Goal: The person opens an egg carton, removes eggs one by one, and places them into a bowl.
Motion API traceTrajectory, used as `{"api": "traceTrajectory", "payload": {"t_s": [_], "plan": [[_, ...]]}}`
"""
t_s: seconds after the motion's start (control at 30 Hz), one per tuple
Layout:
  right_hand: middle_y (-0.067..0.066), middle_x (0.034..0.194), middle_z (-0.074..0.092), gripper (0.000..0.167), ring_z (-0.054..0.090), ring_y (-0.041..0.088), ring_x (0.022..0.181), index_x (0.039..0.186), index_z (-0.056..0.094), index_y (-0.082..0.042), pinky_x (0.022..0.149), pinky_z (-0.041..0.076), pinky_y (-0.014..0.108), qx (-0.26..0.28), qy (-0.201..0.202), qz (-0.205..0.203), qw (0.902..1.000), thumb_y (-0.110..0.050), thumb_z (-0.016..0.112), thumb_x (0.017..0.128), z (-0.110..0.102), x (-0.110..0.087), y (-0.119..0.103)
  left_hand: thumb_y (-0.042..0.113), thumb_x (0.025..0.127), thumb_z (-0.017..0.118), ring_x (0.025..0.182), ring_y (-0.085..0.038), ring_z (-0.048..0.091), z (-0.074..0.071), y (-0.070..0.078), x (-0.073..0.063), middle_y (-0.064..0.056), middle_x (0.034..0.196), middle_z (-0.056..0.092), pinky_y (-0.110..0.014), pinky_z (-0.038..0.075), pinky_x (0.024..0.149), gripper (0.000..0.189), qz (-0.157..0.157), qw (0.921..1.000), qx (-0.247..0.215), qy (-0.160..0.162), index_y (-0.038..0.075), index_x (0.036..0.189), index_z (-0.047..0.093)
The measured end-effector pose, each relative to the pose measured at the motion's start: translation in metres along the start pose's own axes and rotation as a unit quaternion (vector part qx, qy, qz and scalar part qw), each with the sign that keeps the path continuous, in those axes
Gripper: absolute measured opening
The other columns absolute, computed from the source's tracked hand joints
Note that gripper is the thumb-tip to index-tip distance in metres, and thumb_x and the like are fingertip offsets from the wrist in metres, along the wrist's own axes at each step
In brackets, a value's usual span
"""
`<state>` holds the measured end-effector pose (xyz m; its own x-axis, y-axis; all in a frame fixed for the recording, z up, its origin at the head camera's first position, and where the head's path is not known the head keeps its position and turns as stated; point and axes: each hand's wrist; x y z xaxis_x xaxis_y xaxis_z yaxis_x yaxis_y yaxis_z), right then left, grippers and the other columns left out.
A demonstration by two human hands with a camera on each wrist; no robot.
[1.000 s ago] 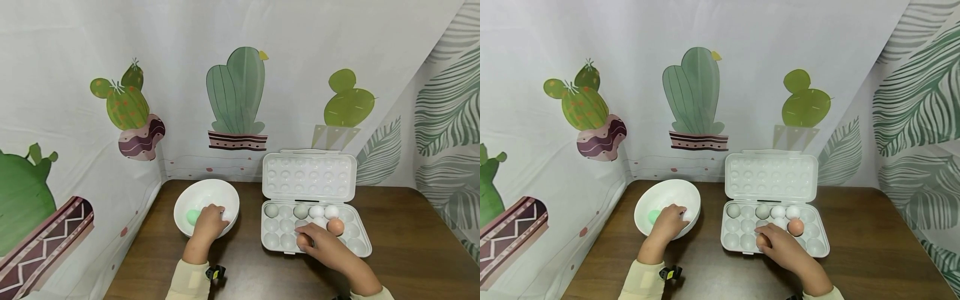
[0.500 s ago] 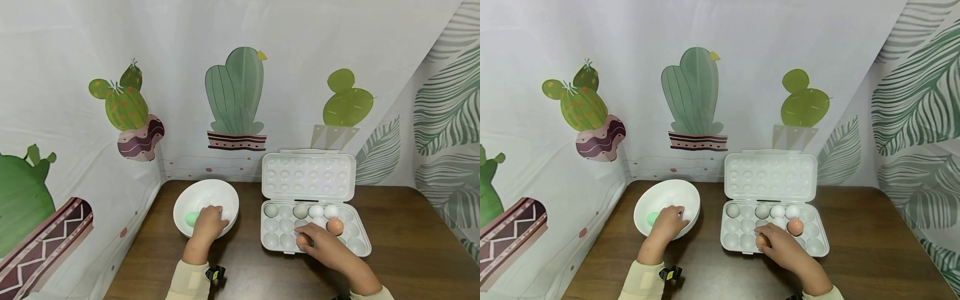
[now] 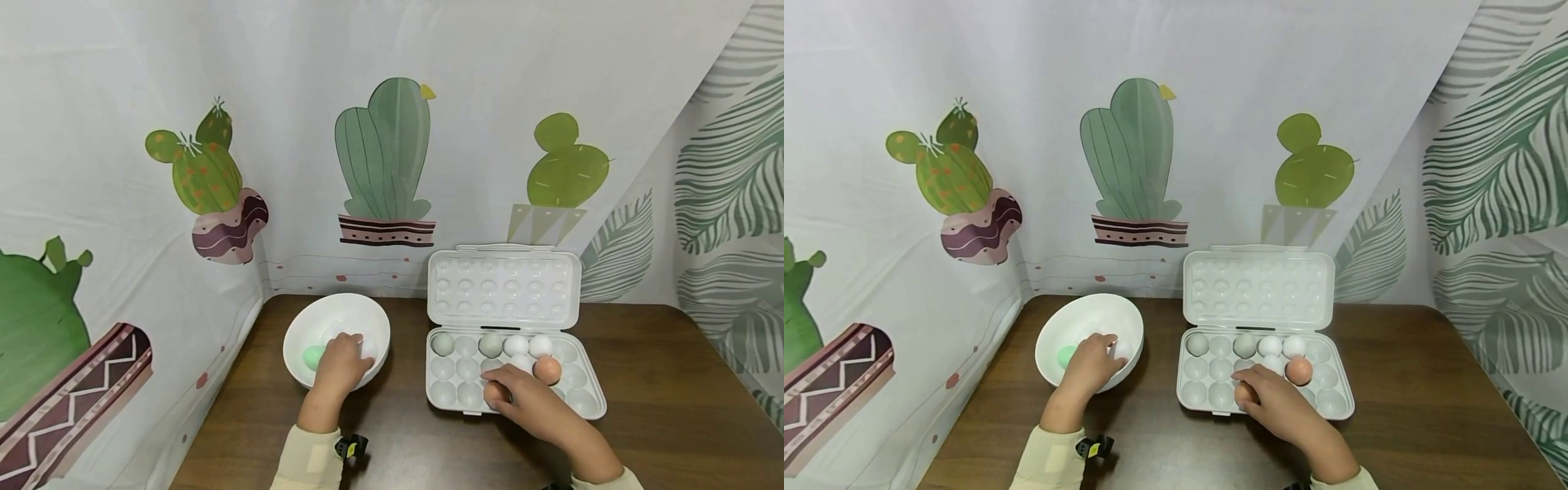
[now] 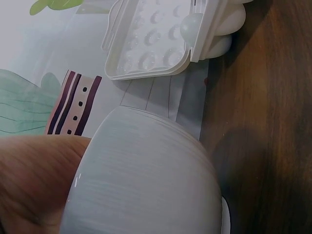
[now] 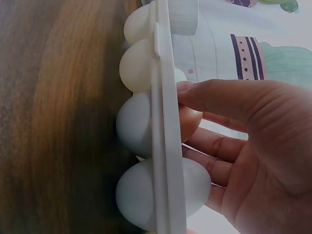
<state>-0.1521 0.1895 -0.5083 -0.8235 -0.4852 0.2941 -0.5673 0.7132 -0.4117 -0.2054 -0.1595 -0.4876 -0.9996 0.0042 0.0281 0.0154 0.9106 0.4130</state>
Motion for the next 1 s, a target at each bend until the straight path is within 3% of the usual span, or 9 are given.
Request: {"api": "traceTrajectory", "payload": {"t_s": [0.3,0.5,0.8,1.0], "plan": [[-0.002,0.109,0.069,0.036,0.066,0.014,0.099,0.119,0.069,-0.011,0.086,0.055,0.035,-0.003,0.007,-0.004,1.0,-0.012,0.079,0.085,-0.002,0.0,0.0,0.022,0.083,0.079,0.11,-0.041,0.064,0.0,-0.001,0.0,-0.025,0.119,0.066,-0.052,0.052,0.097,0.051,-0.005,0.9997,-0.021,0.011,-0.004,0.125,0.067],[-0.004,0.108,0.069,0.034,0.065,0.012,0.097,0.119,0.069,-0.013,0.084,0.055,0.034,0.0,0.023,-0.012,0.9997,-0.014,0.078,0.086,-0.004,0.0,-0.001,0.021,0.085,0.077,0.109,-0.037,0.066,-0.002,0.0,0.0,-0.022,0.119,0.066,-0.05,0.052,0.096,0.048,-0.001,0.9977,-0.055,0.039,-0.002,0.125,0.067],[-0.005,0.109,0.069,0.035,0.063,0.005,0.095,0.12,0.071,-0.013,0.083,0.055,0.03,0.01,0.04,0.0,0.9991,-0.018,0.079,0.086,-0.004,0.002,-0.002,0.023,0.09,0.072,0.092,-0.026,0.069,-0.011,0.006,0.0,-0.013,0.111,0.068,-0.042,0.055,0.081,0.038,0.007,0.9902,-0.119,0.073,0.006,0.123,0.069],[-0.007,0.107,0.07,0.035,0.064,0.004,0.096,0.118,0.071,-0.013,0.083,0.056,0.029,0.005,0.064,-0.002,0.998,-0.017,0.08,0.084,-0.004,0.006,-0.003,0.02,0.09,0.072,0.088,-0.022,0.068,-0.013,0.013,-0.002,-0.01,0.103,0.069,-0.036,0.053,0.077,0.028,0.036,0.9825,-0.149,0.106,0.008,0.115,0.072]]}}
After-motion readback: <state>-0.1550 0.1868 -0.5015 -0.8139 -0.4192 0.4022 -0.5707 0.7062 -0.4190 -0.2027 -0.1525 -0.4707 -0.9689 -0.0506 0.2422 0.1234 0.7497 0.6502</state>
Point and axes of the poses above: each hand's wrist, its own x-axis towards the middle knuckle, its own z-axis out of the palm, y = z × x
